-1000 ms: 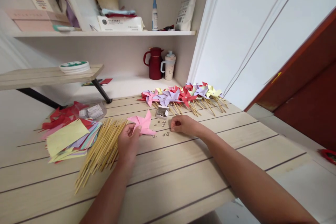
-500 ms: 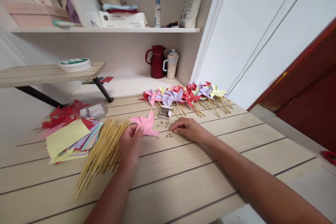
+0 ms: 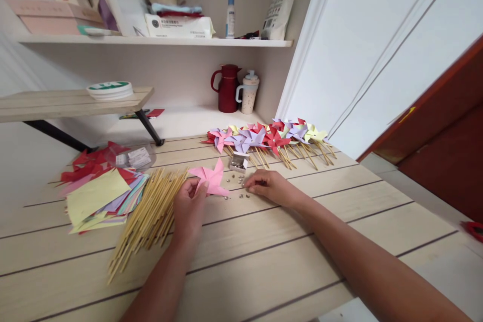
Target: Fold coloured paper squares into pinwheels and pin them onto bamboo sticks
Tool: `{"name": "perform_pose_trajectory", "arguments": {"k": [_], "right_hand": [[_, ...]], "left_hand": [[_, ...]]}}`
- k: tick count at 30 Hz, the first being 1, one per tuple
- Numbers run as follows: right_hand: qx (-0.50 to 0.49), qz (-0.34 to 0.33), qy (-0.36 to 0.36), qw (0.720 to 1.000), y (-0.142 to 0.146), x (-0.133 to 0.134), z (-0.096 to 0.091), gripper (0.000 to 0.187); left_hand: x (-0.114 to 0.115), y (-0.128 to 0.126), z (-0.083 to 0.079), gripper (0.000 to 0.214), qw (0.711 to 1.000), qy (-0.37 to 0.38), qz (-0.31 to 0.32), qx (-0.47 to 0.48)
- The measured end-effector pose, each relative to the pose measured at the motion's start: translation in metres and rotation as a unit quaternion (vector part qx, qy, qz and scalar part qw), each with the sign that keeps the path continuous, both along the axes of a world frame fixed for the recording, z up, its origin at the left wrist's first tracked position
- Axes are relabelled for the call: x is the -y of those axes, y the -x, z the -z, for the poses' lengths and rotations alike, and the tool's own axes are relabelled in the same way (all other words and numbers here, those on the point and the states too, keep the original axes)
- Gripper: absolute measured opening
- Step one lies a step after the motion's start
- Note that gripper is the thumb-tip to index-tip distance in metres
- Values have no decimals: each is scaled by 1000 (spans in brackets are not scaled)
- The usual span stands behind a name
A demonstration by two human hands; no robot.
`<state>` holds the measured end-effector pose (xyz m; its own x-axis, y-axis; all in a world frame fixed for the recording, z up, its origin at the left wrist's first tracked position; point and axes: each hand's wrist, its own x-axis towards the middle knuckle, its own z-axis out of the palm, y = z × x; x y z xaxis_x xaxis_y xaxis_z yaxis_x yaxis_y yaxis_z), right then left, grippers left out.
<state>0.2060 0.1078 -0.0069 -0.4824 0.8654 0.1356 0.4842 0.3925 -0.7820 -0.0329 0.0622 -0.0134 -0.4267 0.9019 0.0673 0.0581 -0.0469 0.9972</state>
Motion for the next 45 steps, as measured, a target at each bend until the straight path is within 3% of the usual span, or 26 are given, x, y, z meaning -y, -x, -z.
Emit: {"name": "perform_pose_trajectory", "arguments": {"k": [6,11,20,26,32,39,45], "right_hand": [[36,26,-6,999,0,0,-1,17],[-12,35,10,999,-3,-3,1,20],[-3,59,-72,996,-1,-6,5,19],[-29,-30,14,999,-5,-3,-2,2],[-33,-78,19,996,-6,-1,-4,7],[28,-23,-24,999,0,0,2,16],[15,6,-22,1000,3,0,1,11]], "left_hand": [[0,0,0,23,1000,-3,-2,-5],[-2,1,4,24,1000,-7,9,-22],[-1,1,3,23,1000,-8,10,-15],[0,-1,0,22,1000,-9,6,-1],[0,0,1,23,1000,-10,1,-2],[-2,0,5,20,1000,-21,8,-3],[-2,0,5,22,1000,-19,10,-2]]}}
